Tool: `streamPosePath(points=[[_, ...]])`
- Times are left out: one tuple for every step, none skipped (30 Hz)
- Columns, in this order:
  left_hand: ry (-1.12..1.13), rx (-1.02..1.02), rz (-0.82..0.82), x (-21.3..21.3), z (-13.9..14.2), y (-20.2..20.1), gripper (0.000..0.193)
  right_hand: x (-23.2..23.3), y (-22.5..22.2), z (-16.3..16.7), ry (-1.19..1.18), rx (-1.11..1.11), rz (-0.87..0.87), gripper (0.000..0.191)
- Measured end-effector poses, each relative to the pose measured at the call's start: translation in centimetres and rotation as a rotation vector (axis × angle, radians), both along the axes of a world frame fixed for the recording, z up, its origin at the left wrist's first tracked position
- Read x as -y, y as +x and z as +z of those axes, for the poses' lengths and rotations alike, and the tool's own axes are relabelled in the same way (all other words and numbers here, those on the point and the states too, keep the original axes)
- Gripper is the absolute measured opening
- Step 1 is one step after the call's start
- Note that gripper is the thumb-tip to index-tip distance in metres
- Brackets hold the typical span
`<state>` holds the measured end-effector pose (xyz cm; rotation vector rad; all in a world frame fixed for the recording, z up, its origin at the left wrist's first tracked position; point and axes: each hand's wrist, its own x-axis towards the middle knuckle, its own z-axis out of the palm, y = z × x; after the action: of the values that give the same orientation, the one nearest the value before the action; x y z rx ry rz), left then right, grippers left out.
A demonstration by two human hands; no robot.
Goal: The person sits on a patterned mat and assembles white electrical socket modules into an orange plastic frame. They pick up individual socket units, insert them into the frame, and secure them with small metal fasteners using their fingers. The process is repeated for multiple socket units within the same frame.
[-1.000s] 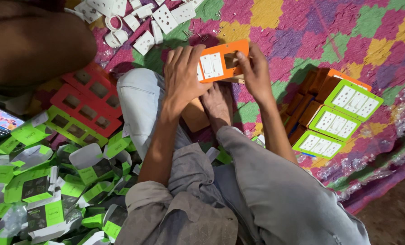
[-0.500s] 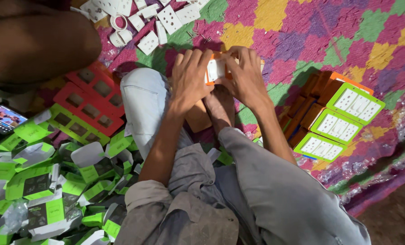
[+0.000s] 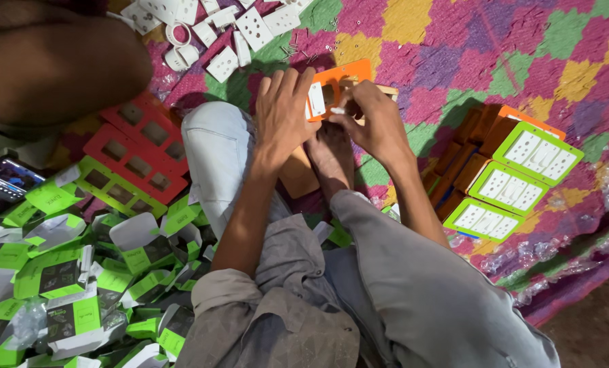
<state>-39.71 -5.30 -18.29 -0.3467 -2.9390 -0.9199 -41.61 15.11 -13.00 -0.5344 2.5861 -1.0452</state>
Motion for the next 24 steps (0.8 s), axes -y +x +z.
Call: streamPosePath(points=[[0.002, 0.0, 0.003, 0.0, 0.2, 0.0, 0.092, -0.2, 0.3, -0.1, 0.012, -0.032, -0.033, 0.033], [0.007, 0.0, 0.007, -0.3, 0.2, 0.1, 0.092, -0.8, 0.6, -0.5, -0.037, -0.012, -0.085, 0.03], [0.013, -0.002, 0.008, 0.0, 0.1, 0.1, 0.091, -0.8, 0.8, -1.1, -0.086, 0.007, -0.139, 0.028], [0.019, -0.004, 0.01, 0.1, -0.1, -0.2, 0.091, -0.8, 0.9, -1.9, -0.135, 0.025, -0.194, 0.025], [0.019, 0.003, 0.019, 0.2, -0.2, -0.3, 0.09, -0.8, 1.1, -2.5, -0.327, 0.159, -0.3, 0.023], [0.021, 0.011, 0.03, 0.1, -0.6, -0.7, 0.089, -0.8, 1.0, -3.5, -0.518, 0.294, -0.404, 0.02], [0.024, 0.017, 0.04, 0.0, -0.9, -1.0, 0.088, -0.9, 0.9, -4.2, -0.709, 0.428, -0.508, 0.018], [0.025, 0.009, 0.049, 0.2, -1.0, -1.3, 0.088, -0.6, 1.0, -4.7, -0.746, 0.479, -0.572, 0.017], [0.027, 0.002, 0.057, 0.2, -1.1, -1.5, 0.088, -0.2, 1.1, -5.1, -0.782, 0.531, -0.637, 0.015], [0.029, -0.004, 0.065, 0.4, -1.2, -1.5, 0.088, 0.2, 1.2, -5.5, -0.818, 0.584, -0.702, 0.014], [0.027, 0.005, 0.064, 0.5, -1.2, -1.6, 0.087, 0.6, 1.3, -5.7, -0.809, 0.644, -0.749, 0.013], [0.024, 0.014, 0.065, 0.6, -1.1, -1.6, 0.087, 1.1, 1.2, -5.7, -0.8, 0.704, -0.793, 0.013], [0.021, 0.026, 0.067, 0.7, -1.1, -1.6, 0.086, 1.4, 1.2, -5.7, -0.788, 0.767, -0.838, 0.014], [0.035, 0.014, 0.078, 0.8, -0.9, -1.6, 0.085, 2.0, 1.3, -5.5, -0.783, 0.8, -0.855, 0.015], [0.05, 0.001, 0.086, 0.8, -0.9, -1.5, 0.084, 2.4, 1.5, -5.4, -0.779, 0.83, -0.874, 0.017], [0.067, -0.014, 0.093, 0.8, -0.8, -1.5, 0.083, 2.8, 1.5, -5.2, -0.773, 0.857, -0.895, 0.019], [0.057, -0.029, 0.098, 1.0, -0.8, -1.6, 0.08, 3.2, 1.6, -5.2, -0.756, 0.84, -0.888, 0.019], [0.047, -0.043, 0.104, 1.2, -0.8, -1.6, 0.077, 3.6, 1.8, -5.2, -0.738, 0.825, -0.88, 0.019], [0.035, -0.053, 0.111, 1.5, -0.8, -1.6, 0.074, 4.0, 2.0, -5.3, -0.719, 0.813, -0.872, 0.02], [0.048, -0.059, 0.117, 1.6, -0.8, -1.5, 0.073, 4.0, 2.3, -5.3, -0.664, 0.748, -0.843, 0.021], [0.059, -0.069, 0.122, 1.8, -0.8, -1.5, 0.072, 4.1, 2.5, -5.4, -0.612, 0.68, -0.811, 0.023], [0.07, -0.077, 0.128, 2.0, -0.8, -1.5, 0.071, 4.3, 2.6, -5.5, -0.558, 0.615, -0.779, 0.025], [0.071, -0.066, 0.126, 2.1, -0.7, -1.3, 0.072, 4.3, 2.8, -5.6, -0.524, 0.485, -0.766, 0.027], [0.073, -0.057, 0.122, 2.2, -0.6, -1.6, 0.074, 4.3, 2.7, -5.6, -0.49, 0.353, -0.753, 0.029]])
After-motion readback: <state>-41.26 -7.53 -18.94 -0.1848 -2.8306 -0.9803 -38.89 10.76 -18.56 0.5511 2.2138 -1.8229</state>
